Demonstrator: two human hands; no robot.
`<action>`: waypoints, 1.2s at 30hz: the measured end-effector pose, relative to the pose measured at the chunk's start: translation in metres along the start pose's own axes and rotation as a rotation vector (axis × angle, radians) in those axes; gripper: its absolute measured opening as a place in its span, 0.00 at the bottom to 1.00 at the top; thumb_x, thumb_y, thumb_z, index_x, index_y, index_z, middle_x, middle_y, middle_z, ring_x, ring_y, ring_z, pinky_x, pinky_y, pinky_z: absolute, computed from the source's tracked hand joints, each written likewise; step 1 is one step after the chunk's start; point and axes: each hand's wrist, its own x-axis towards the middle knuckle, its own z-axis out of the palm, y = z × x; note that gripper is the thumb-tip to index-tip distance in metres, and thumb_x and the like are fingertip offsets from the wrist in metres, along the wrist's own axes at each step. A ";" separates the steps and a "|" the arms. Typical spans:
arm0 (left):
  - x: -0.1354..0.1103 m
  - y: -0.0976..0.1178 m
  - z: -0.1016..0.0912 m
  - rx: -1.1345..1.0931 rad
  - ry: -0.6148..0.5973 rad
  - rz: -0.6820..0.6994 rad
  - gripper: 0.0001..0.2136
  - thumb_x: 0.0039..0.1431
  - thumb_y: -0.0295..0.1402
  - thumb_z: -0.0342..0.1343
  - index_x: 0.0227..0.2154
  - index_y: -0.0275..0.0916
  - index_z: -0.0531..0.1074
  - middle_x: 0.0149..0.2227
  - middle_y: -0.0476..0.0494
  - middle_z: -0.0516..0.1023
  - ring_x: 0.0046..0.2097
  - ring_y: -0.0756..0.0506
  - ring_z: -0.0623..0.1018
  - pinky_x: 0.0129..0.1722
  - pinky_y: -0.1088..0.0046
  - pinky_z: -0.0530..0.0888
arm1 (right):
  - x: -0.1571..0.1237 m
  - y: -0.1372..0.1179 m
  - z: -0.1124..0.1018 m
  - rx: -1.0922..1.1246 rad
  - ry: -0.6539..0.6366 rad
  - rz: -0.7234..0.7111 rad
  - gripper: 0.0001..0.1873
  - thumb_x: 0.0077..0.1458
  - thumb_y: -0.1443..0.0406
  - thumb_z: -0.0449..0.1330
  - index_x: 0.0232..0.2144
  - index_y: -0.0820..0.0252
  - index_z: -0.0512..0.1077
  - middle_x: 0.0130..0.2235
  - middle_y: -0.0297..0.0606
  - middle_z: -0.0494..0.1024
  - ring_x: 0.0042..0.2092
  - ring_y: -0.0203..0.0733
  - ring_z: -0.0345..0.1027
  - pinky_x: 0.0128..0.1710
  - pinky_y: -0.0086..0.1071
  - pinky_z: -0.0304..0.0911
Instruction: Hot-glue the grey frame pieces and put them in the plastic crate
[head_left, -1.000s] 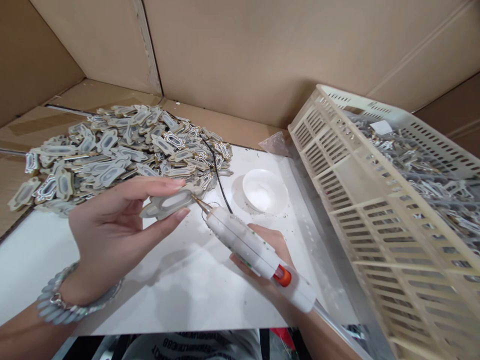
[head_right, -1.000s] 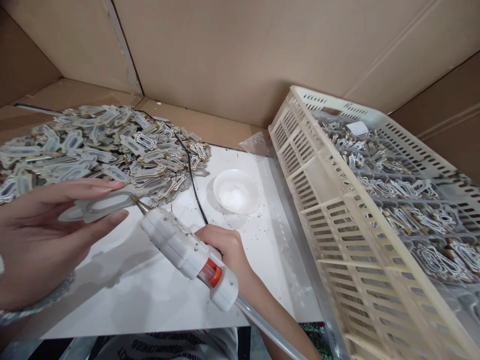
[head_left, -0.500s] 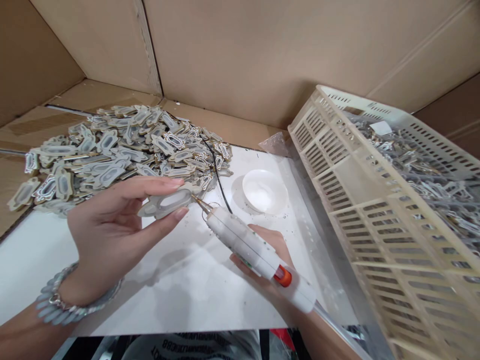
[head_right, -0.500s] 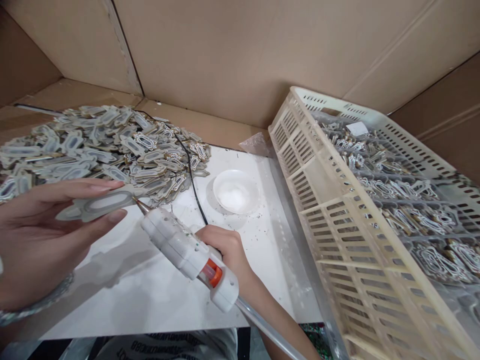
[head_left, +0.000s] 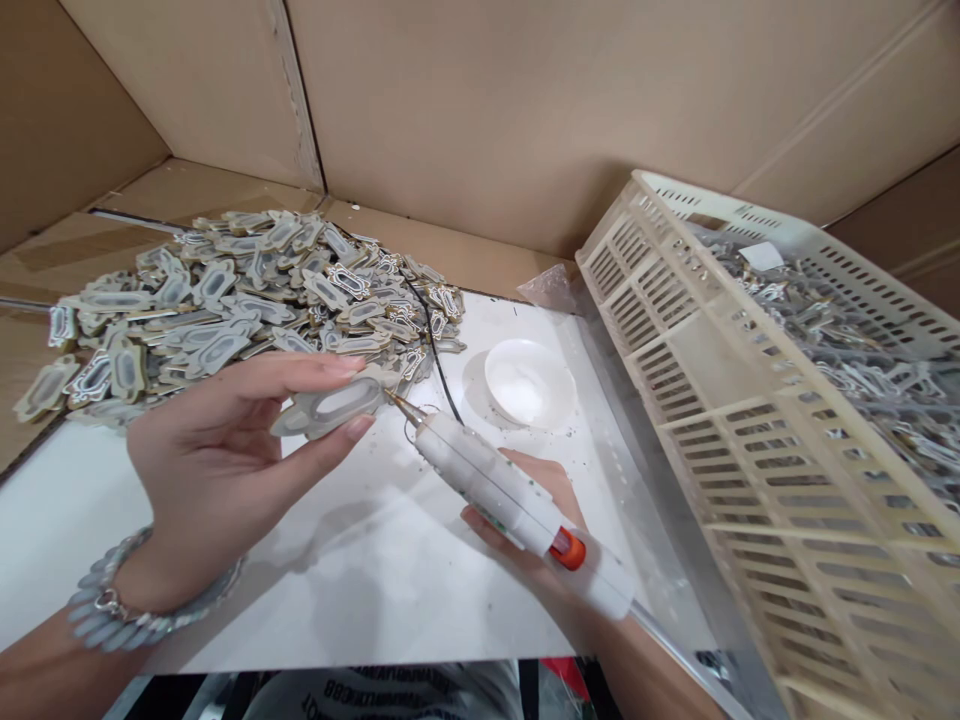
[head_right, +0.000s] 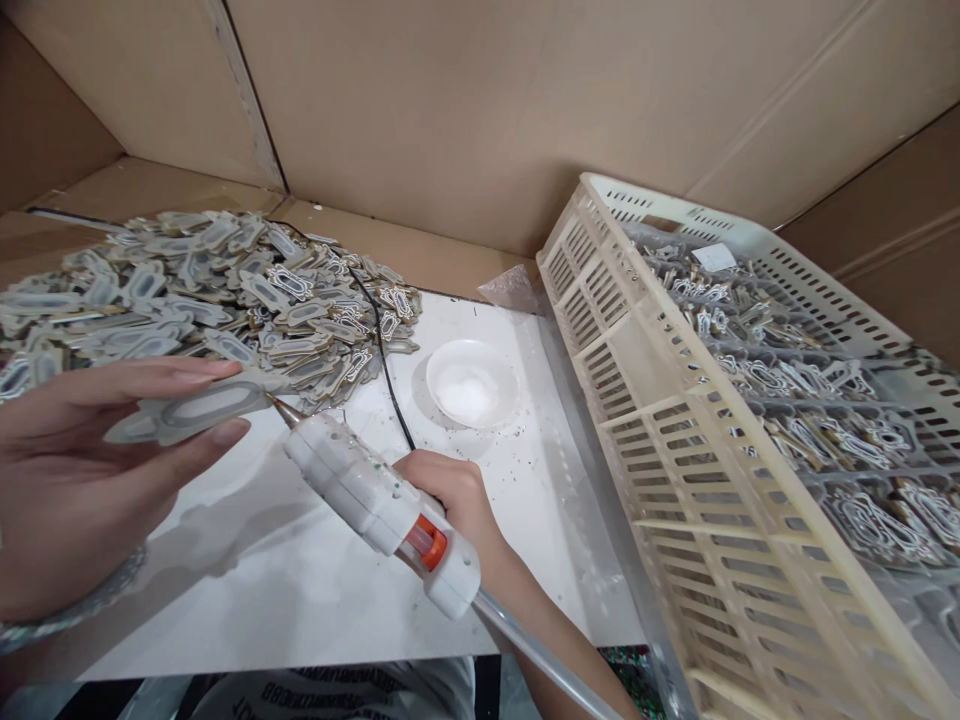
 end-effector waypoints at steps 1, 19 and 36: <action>0.000 0.000 0.000 0.005 0.003 0.000 0.18 0.50 0.20 0.68 0.41 0.48 0.81 0.41 0.53 0.85 0.45 0.47 0.84 0.51 0.68 0.84 | 0.000 -0.001 0.000 0.003 0.003 0.009 0.09 0.54 0.73 0.62 0.25 0.56 0.71 0.27 0.34 0.74 0.26 0.38 0.66 0.31 0.33 0.69; -0.006 0.001 0.008 -0.187 -0.186 -0.189 0.13 0.50 0.25 0.71 0.37 0.47 0.80 0.39 0.55 0.86 0.43 0.50 0.85 0.41 0.83 0.82 | 0.003 -0.017 -0.004 0.096 0.092 0.270 0.16 0.54 0.51 0.67 0.33 0.53 0.70 0.30 0.32 0.70 0.31 0.40 0.67 0.33 0.34 0.68; -0.029 0.001 0.021 -0.265 -0.416 -0.091 0.11 0.57 0.25 0.66 0.39 0.47 0.74 0.43 0.50 0.85 0.43 0.46 0.85 0.42 0.76 0.84 | -0.002 -0.020 0.007 0.196 0.060 0.229 0.16 0.56 0.50 0.67 0.36 0.53 0.72 0.35 0.34 0.73 0.38 0.41 0.72 0.39 0.35 0.72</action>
